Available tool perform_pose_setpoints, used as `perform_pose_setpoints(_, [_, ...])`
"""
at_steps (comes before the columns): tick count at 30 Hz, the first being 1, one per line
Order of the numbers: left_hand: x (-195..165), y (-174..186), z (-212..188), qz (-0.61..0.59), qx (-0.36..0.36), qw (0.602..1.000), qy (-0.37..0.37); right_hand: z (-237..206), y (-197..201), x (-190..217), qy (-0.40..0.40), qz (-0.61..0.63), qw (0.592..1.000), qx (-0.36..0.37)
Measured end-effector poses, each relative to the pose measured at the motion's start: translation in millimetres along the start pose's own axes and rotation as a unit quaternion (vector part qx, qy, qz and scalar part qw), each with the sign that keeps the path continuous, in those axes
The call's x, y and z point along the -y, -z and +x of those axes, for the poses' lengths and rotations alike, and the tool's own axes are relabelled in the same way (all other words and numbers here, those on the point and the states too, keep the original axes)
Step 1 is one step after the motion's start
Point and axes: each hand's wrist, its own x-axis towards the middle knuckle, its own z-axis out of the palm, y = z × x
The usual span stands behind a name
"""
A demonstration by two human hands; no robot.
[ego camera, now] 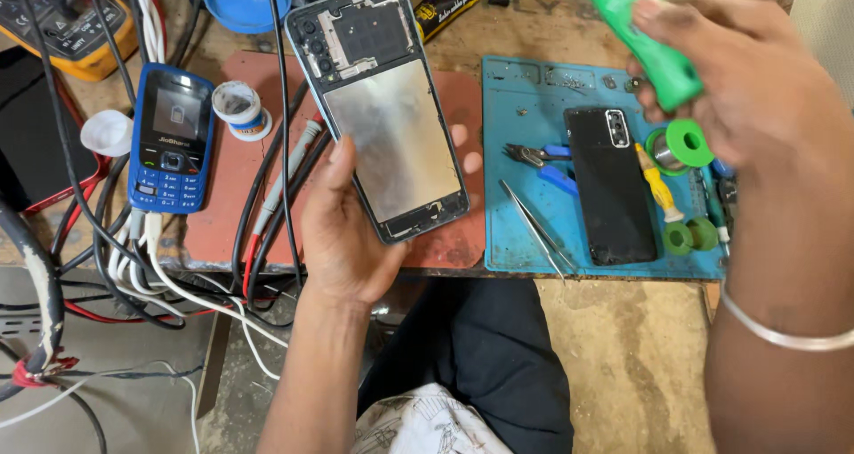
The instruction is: The person reassembles a blue feature phone by screwing in screws and attaching the back cover, then connects a charging cable. Next, the person removes the back cover of a light blue smartphone using a prying tool and uses a green electric screwdriver to remove screws from the internal frame.
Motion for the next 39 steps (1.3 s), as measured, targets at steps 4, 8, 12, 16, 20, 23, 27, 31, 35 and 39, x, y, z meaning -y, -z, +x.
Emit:
perform_pose_setpoints(4, [5, 4, 5, 0.004, -0.044, 0.998, -0.049, -100, -23, -14, 0.024, 0.272, 0.962, 0.018])
perform_pose_setpoints(8, [6, 8, 2, 0.045, -0.062, 0.997, -0.028, -142, -32, -37, 0.006, 0.425, 0.902, 0.074])
perform_pose_setpoints(12, [2, 9, 0, 0.046, -0.061, 0.997, -0.029, -130, -6, -36, 0.086, 0.477, 0.874, 0.024])
perform_pose_setpoints(16, [0, 3, 0, 0.044, -0.043, 0.997, -0.056, -132, 0, -31, 0.137, 0.463, 0.876, -0.021])
perform_pose_setpoints(20, [-2, -1, -1, 0.047, -0.041, 0.995, -0.072, -174, -55, -50, 0.086, 0.352, 0.931, -0.033])
perform_pose_setpoints(23, [0, -2, -1, -0.016, -0.077, 0.993, -0.09, -205, -99, -69, -0.058, 0.193, 0.978, -0.051])
perform_pose_setpoints(27, [-1, -6, -3, -0.013, -0.099, 0.99, -0.097, -229, -126, -79, -0.115, 0.094, 0.989, -0.024])
perform_pose_setpoints(31, [-6, -10, -5, 0.029, -0.078, 0.995, -0.058, -238, -131, -80, -0.074, 0.021, 0.997, -0.011])
perform_pose_setpoints(35, [-7, -13, -4, 0.01, -0.089, 0.994, -0.056, -242, -132, -87, -0.077, 0.007, 0.997, -0.016])
perform_pose_setpoints(39, [-8, -14, -4, 0.021, -0.087, 0.994, -0.057, -244, -133, -95, -0.059, 0.014, 0.998, -0.017])
